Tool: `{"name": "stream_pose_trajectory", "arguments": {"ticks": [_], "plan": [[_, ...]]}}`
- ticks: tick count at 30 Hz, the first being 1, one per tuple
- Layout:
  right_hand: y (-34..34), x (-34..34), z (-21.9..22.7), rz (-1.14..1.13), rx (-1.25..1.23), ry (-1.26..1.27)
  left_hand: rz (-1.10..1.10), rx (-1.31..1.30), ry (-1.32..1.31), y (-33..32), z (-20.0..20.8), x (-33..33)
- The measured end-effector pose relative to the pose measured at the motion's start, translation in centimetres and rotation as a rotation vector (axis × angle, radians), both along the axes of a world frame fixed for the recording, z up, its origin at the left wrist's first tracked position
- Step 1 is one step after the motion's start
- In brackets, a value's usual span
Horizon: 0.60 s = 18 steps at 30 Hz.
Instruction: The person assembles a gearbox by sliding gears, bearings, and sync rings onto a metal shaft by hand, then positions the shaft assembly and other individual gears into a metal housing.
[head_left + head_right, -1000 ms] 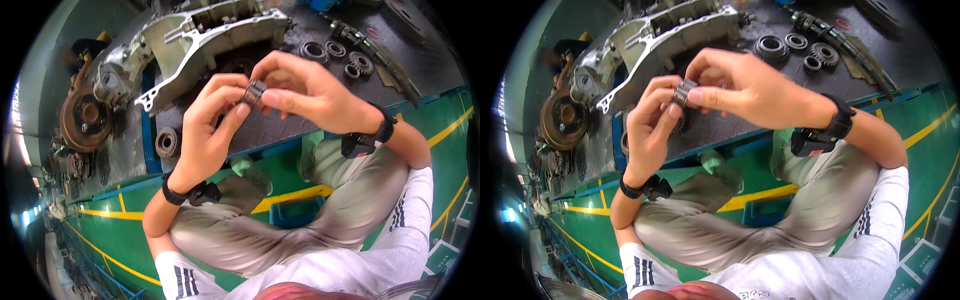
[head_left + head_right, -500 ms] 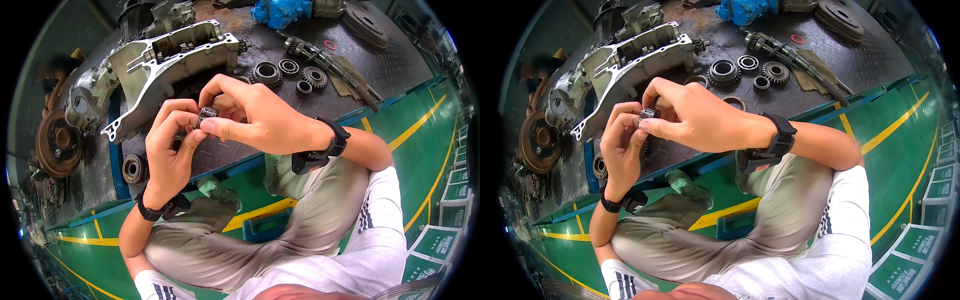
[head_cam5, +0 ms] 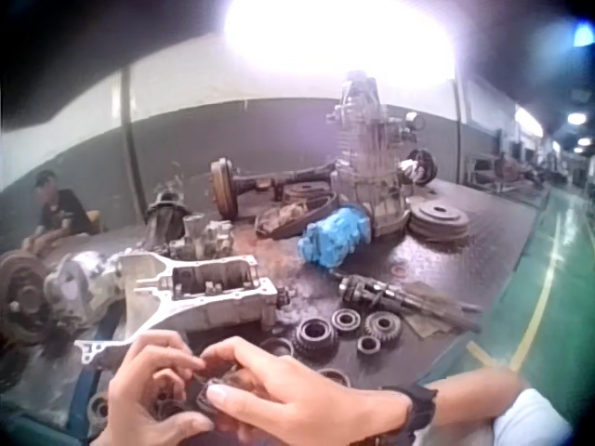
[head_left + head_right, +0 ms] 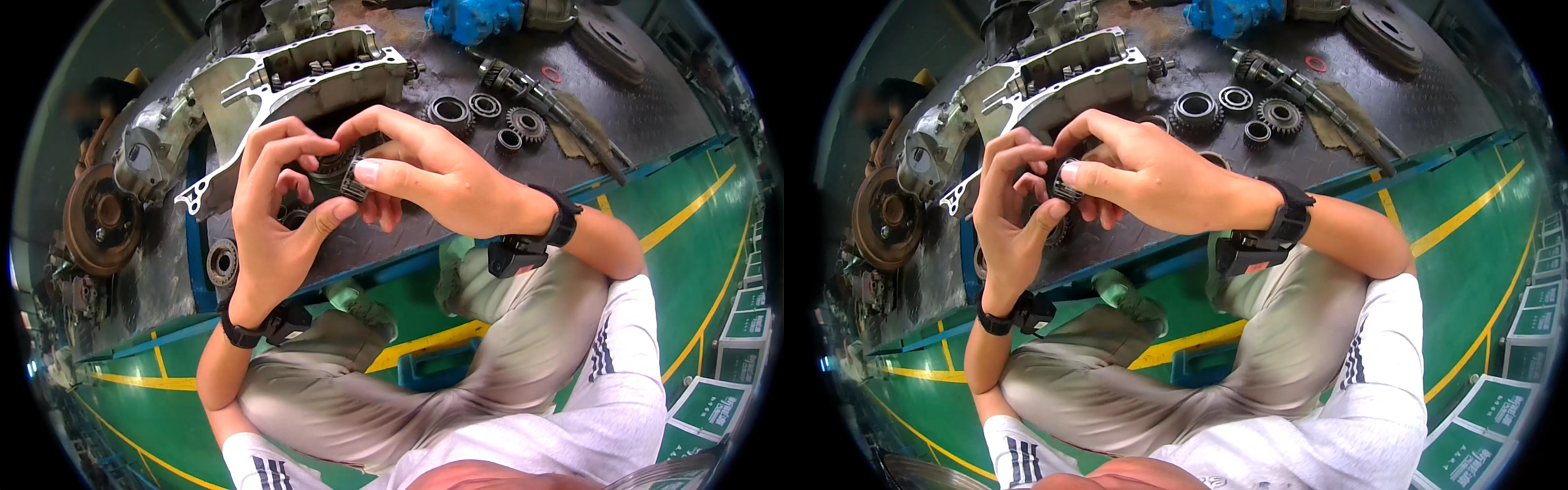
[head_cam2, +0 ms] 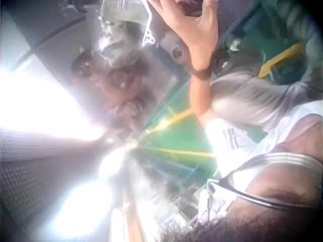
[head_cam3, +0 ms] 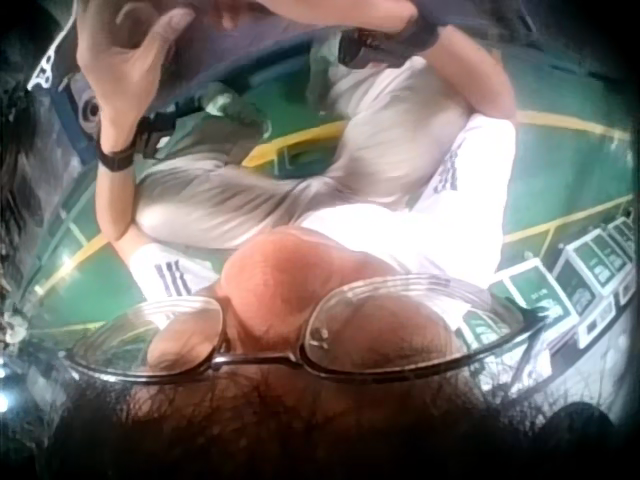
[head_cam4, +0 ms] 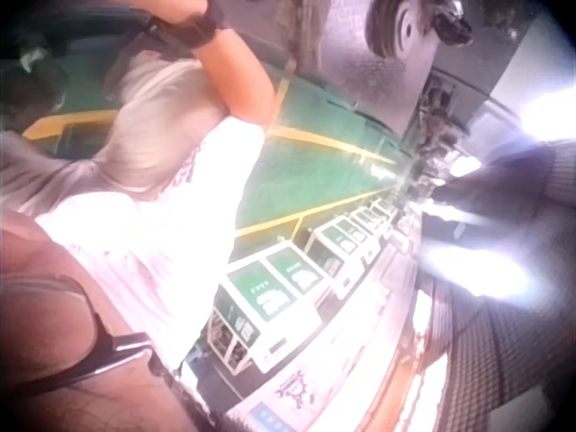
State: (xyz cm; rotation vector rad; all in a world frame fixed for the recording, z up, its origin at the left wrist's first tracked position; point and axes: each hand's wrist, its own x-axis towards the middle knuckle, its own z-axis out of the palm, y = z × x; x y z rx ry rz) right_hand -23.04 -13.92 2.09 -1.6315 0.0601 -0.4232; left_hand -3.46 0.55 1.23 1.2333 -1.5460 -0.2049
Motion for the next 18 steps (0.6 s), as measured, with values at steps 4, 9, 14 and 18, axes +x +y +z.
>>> {"name": "stream_pose_trajectory", "arguments": {"ticks": [4,9,14,18], "plan": [[0.3,0.4,-0.3,0.032,0.052,-0.02,-0.027,0.04,-0.043,0.2,0.3,-0.5],[-1.3,-1.5,2.2,-0.194,-0.046,-0.074,0.153,0.08,-0.007,0.6,0.0,-0.6],[-3.3,-1.3,1.5,-0.488,-0.915,-0.105,-0.059,0.408,-0.337,1.7,1.2,-0.6],[-3.4,-1.4,0.0,-0.502,-1.235,0.031,-0.1,0.405,-0.468,2.2,0.6,-0.7]]}}
